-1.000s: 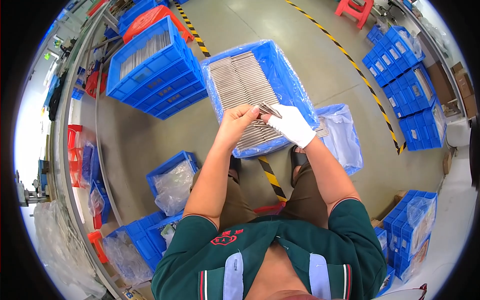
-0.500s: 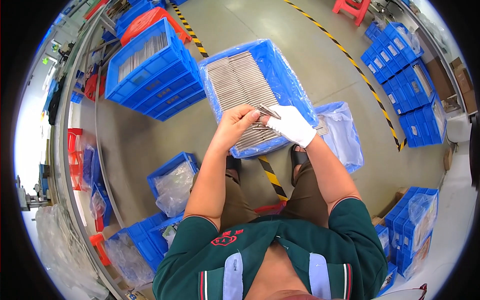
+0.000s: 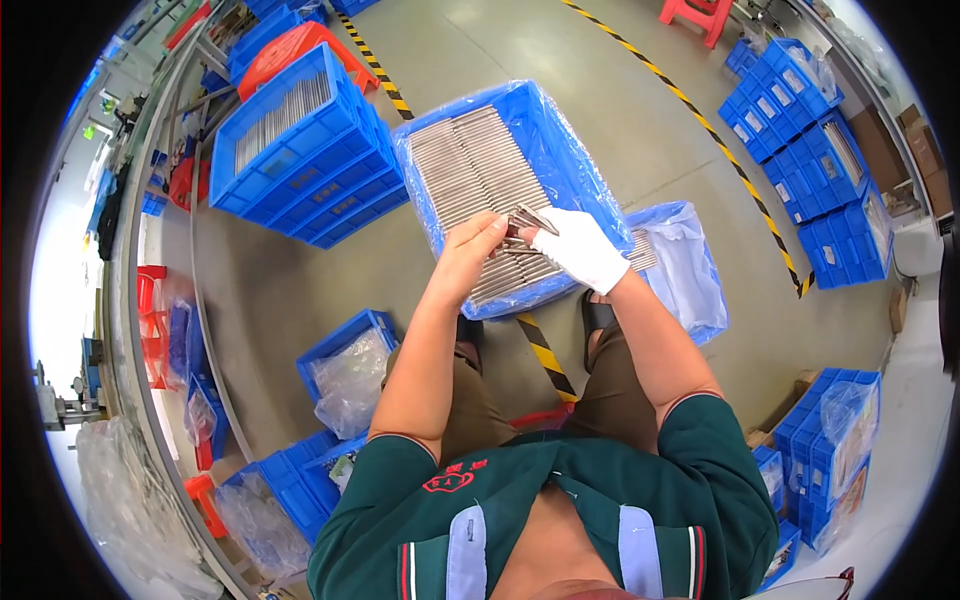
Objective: The recorder is counting and sorting small metal rods from one blue container into another.
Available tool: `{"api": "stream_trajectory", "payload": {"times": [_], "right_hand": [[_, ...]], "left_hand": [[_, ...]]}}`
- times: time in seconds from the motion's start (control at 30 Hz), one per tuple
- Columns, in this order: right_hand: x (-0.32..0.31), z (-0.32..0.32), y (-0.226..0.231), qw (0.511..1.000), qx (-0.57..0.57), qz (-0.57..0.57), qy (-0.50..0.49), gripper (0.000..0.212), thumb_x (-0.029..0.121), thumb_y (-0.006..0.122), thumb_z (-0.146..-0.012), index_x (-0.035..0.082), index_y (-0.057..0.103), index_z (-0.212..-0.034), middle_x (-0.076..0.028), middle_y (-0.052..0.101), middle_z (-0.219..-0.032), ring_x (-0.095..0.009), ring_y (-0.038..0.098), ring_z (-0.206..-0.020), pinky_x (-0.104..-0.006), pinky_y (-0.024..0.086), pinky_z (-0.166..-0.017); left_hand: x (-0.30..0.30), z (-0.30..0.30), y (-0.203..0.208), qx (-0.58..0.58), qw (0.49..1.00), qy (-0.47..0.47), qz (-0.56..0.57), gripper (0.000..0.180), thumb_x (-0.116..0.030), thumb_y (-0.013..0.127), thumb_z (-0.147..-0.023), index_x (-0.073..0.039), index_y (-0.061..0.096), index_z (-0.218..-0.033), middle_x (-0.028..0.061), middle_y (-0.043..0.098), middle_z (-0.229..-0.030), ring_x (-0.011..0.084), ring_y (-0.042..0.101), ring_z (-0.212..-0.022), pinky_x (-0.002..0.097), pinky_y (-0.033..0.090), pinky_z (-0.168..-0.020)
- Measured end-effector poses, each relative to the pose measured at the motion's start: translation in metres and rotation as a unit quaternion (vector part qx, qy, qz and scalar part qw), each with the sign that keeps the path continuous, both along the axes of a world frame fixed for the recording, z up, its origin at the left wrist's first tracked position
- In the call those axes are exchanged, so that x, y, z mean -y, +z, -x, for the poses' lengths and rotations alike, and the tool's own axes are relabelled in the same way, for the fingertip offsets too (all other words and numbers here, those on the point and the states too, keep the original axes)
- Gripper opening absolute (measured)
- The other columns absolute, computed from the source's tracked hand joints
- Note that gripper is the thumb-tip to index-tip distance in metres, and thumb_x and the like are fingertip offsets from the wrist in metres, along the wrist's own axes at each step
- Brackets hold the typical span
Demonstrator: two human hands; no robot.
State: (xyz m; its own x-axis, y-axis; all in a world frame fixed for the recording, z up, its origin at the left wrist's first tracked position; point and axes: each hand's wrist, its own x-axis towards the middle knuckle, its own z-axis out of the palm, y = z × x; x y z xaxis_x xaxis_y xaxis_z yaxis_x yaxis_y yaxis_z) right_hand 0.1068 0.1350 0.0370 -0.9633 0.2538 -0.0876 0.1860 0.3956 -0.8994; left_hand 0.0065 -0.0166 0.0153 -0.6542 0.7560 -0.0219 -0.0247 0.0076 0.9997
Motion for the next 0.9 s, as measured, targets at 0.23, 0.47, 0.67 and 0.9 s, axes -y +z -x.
{"api": "stream_trajectory", "payload": {"times": [0.23, 0.47, 0.67, 0.9], "right_hand": [[-0.001, -0.003, 0.003, 0.998, -0.025, -0.030, 0.044, 0.026, 0.028, 0.056, -0.082, 0.002, 0.056, -0.077, -0.014, 0.054, -0.065, -0.026, 0.051, -0.059, -0.0346, 0.040, -0.055], [0.001, -0.003, 0.000, 0.997, -0.051, -0.043, 0.033, 0.024, 0.025, 0.059, -0.079, 0.001, 0.056, -0.077, -0.007, 0.049, -0.060, -0.012, 0.042, -0.055, -0.0298, 0.036, -0.051], [0.000, 0.001, 0.001, 0.986, 0.016, 0.161, 0.031, 0.025, 0.027, 0.058, -0.083, 0.002, 0.057, -0.082, 0.003, 0.048, -0.061, -0.005, 0.041, -0.053, -0.0220, 0.032, -0.046], [0.007, 0.004, -0.007, 0.984, 0.010, 0.177, 0.030, 0.027, 0.027, 0.056, -0.083, 0.001, 0.055, -0.078, -0.002, 0.051, -0.063, -0.010, 0.045, -0.057, -0.0268, 0.038, -0.051]], "left_hand": [[0.000, 0.001, -0.004, 0.306, 0.946, -0.016, -0.102, 0.007, -0.015, 0.057, -0.081, -0.008, 0.058, -0.081, 0.0022, 0.061, -0.078, 0.0103, 0.054, -0.071, 0.0240, 0.040, -0.065], [-0.002, 0.000, -0.013, 0.319, 0.941, -0.024, -0.114, 0.005, -0.012, 0.059, -0.079, -0.008, 0.058, -0.081, 0.0060, 0.064, -0.079, 0.0143, 0.059, -0.072, 0.0272, 0.044, -0.069], [-0.004, -0.010, 0.000, 0.238, 0.954, -0.003, -0.181, 0.011, -0.013, 0.056, -0.085, -0.002, 0.056, -0.085, 0.0090, 0.064, -0.082, 0.0143, 0.060, -0.075, 0.0272, 0.046, -0.070], [0.003, -0.007, 0.005, 0.145, 0.985, 0.006, -0.097, 0.009, -0.006, 0.059, -0.082, 0.002, 0.058, -0.084, 0.0093, 0.064, -0.080, 0.0125, 0.059, -0.075, 0.0250, 0.047, -0.071]]}}
